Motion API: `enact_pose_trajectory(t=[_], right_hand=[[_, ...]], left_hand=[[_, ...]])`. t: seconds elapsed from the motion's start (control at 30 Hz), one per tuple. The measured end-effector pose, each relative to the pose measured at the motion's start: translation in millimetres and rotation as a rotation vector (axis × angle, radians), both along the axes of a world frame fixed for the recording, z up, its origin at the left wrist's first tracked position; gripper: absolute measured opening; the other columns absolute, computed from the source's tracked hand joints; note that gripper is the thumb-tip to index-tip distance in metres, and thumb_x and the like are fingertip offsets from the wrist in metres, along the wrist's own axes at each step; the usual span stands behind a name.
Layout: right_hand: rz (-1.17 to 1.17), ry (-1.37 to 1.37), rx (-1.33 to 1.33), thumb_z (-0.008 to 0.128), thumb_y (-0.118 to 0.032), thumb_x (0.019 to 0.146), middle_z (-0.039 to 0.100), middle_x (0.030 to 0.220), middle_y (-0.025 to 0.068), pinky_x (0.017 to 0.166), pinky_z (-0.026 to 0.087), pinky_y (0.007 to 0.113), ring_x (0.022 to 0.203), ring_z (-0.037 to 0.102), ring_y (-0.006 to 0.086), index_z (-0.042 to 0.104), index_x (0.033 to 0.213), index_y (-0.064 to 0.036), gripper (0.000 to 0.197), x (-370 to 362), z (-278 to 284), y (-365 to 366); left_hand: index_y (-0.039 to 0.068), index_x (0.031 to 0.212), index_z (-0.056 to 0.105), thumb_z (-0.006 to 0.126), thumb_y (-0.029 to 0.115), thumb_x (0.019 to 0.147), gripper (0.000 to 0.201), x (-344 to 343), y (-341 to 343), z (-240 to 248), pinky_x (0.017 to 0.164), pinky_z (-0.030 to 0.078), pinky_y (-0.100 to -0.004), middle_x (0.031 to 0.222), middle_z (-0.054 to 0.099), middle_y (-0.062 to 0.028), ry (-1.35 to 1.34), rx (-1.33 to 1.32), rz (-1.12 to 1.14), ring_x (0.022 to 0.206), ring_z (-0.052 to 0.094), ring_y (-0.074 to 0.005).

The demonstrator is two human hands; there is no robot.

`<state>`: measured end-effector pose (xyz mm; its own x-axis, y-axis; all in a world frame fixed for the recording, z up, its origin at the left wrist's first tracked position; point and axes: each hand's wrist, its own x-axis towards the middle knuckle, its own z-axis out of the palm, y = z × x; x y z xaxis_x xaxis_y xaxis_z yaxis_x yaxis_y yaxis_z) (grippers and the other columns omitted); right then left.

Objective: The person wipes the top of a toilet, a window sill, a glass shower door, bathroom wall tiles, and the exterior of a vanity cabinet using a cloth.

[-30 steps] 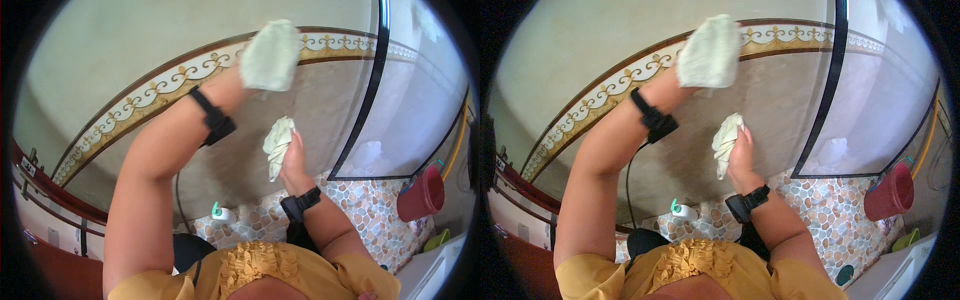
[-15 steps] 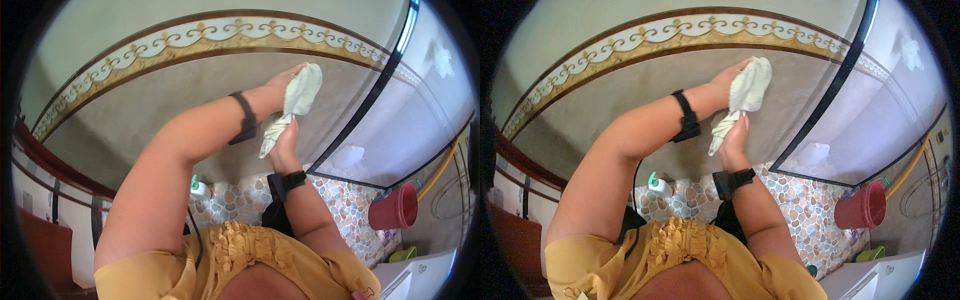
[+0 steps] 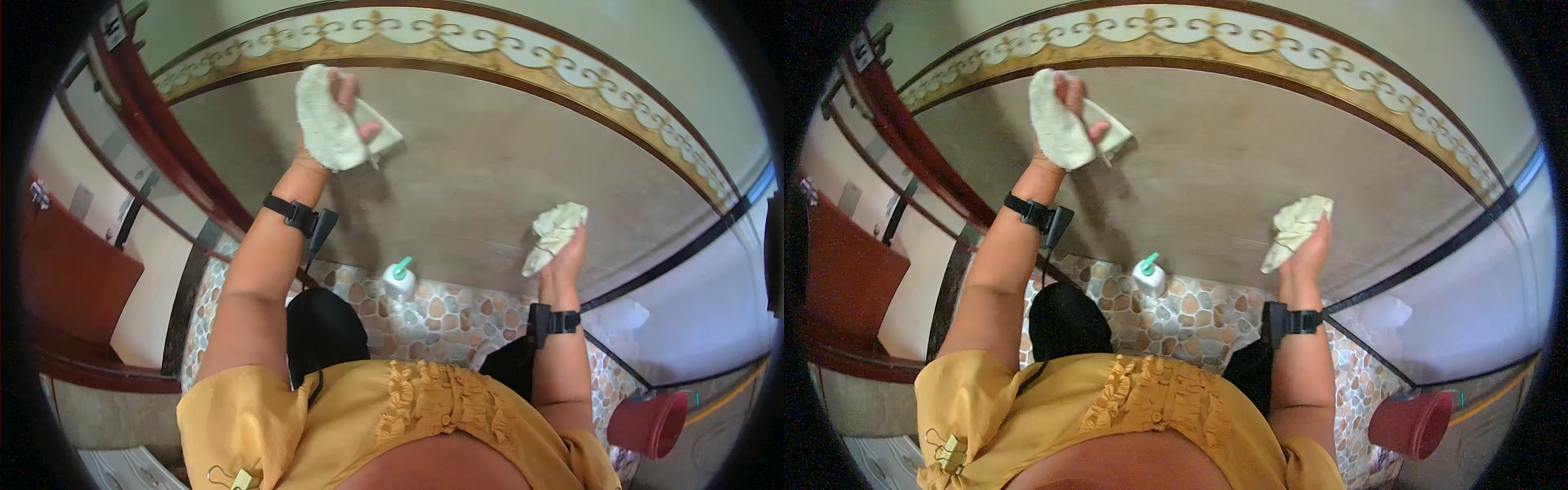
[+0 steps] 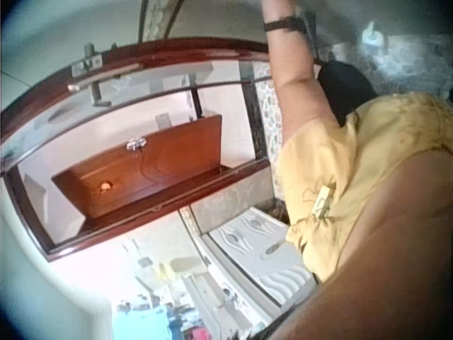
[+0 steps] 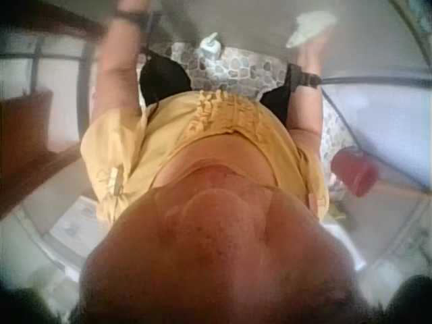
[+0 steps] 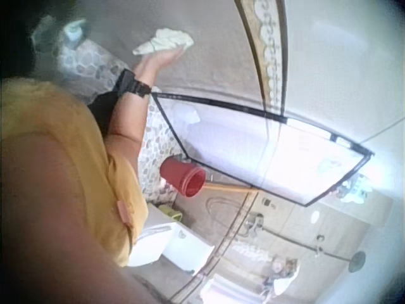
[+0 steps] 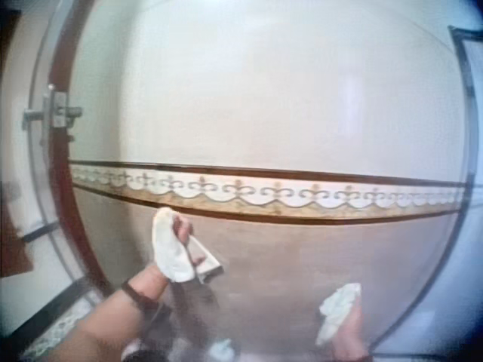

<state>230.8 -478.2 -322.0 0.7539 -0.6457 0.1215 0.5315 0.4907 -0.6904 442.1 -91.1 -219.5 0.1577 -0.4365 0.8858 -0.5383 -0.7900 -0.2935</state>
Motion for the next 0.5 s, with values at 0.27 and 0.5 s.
enact_pose_trajectory(t=[0.27,0.5], right_hand=[[0.023,0.114,-0.104,0.036,-0.03,0.101,0.064,0.114,0.0093,0.09,0.052,0.038,0.104,0.062,0.0249,0.057,0.121,-0.0036,0.039,9.6,2.0,2.3],[0.002,0.127,-0.007,0.035,-0.024,0.099,0.065,0.112,0.0122,0.089,0.052,0.039,0.102,0.063,0.0262,0.058,0.116,-0.0008,0.037,12.2,18.5,1.7]], left_hand=[[-0.006,0.152,0.006,0.057,0.031,0.092,0.087,87.0,103.9,-108.5,0.119,0.01,-0.0464,0.158,0.001,-0.03,0.285,-0.515,0.688,0.147,0.004,-0.0439],[0.002,0.124,0.057,0.058,0.023,0.091,0.039,76.7,28.0,-165.8,0.091,0.05,-0.0412,0.12,0.065,-0.0145,1.166,-0.121,1.171,0.107,0.063,-0.0287]])
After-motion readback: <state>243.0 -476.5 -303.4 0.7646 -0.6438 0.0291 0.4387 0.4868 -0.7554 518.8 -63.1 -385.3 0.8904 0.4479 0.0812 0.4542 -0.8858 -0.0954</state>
